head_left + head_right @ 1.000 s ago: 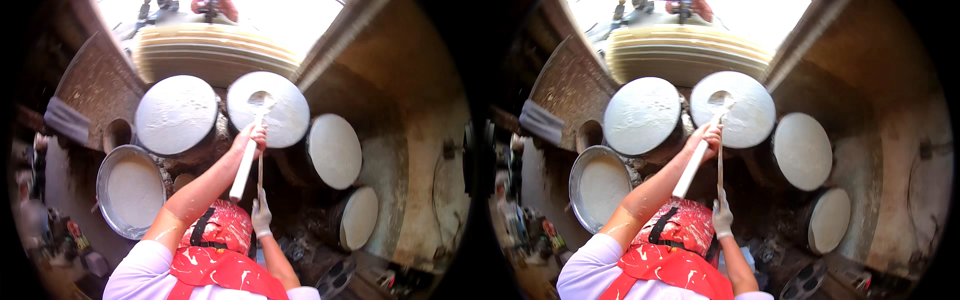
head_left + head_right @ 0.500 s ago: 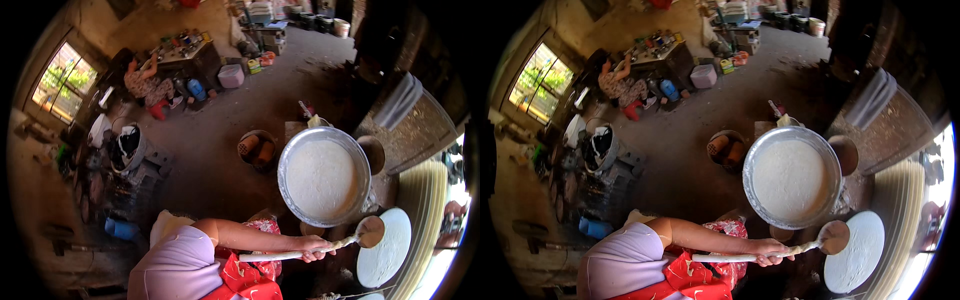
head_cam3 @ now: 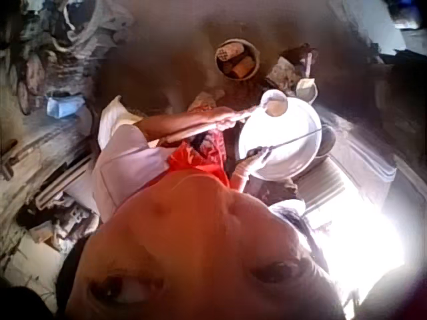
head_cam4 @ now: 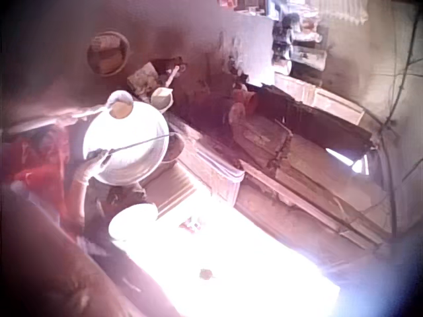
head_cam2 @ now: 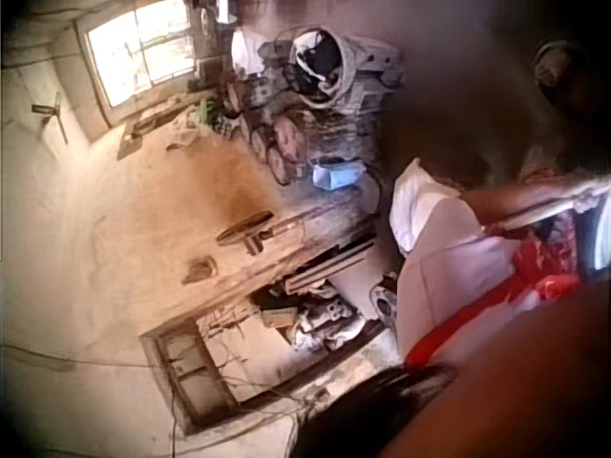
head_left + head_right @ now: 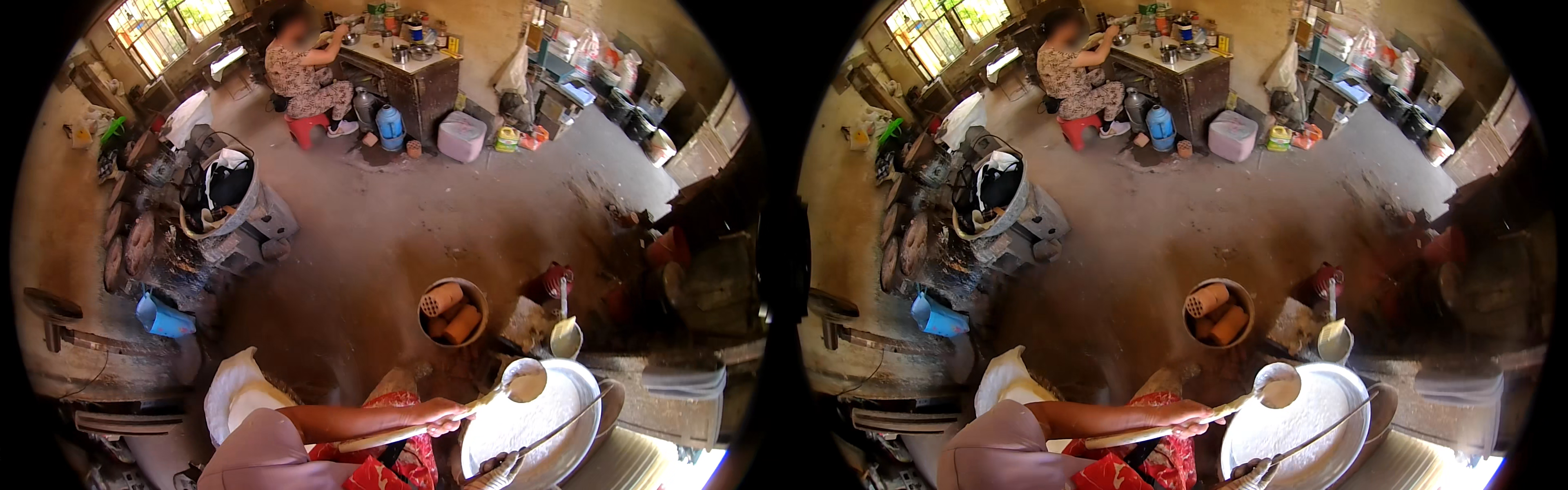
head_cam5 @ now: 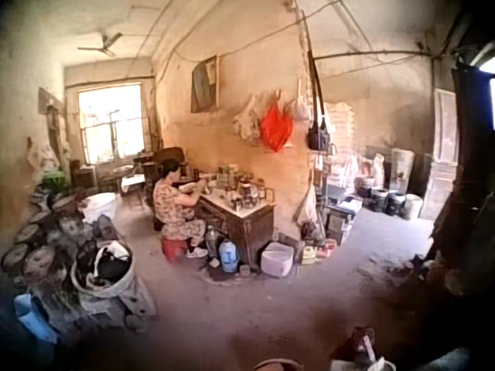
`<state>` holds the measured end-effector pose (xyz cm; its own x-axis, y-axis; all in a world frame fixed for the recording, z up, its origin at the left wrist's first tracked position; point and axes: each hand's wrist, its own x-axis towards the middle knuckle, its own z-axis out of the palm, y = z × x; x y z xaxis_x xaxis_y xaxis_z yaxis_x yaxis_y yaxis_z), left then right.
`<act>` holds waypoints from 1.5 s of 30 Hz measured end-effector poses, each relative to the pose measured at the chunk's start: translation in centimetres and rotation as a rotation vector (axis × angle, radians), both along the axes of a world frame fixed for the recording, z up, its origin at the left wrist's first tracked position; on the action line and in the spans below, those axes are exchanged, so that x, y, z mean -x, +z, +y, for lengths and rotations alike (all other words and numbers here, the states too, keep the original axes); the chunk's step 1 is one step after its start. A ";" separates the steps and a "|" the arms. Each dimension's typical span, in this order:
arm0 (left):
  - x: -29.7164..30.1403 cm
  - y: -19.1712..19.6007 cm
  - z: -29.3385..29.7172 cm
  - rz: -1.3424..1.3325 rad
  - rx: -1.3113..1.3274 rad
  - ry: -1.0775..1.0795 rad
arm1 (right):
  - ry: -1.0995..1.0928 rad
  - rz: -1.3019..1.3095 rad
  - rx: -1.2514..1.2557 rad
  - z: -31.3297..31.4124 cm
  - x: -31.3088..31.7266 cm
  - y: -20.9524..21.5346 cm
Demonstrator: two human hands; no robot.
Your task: The person pours liquid batter onto circular heated plates using a ladle and spreads it into thin layers with a wooden stick. They peel the cooked sheets off the plates by hand and place them onto a stack.
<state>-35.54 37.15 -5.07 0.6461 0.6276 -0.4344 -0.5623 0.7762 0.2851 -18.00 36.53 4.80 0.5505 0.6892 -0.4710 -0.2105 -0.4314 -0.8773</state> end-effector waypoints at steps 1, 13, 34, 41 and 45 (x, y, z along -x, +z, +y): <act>1.4 0.0 0.6 0.010 0.008 0.016 | 0.037 0.000 0.009 0.9 1.2 -0.1; 8.2 -2.1 2.7 -0.072 0.123 0.144 | 0.218 -0.037 0.125 7.0 8.0 -2.7; 6.8 -1.1 3.7 -0.055 0.106 0.005 | 0.168 -0.012 0.111 3.9 6.8 -2.6; 3.5 -0.4 4.0 0.000 0.105 -0.142 | 0.035 -0.101 0.092 0.3 4.7 -1.7; 1.3 0.0 4.0 -0.029 0.097 -0.229 | -0.070 0.079 0.043 -2.0 2.8 -1.6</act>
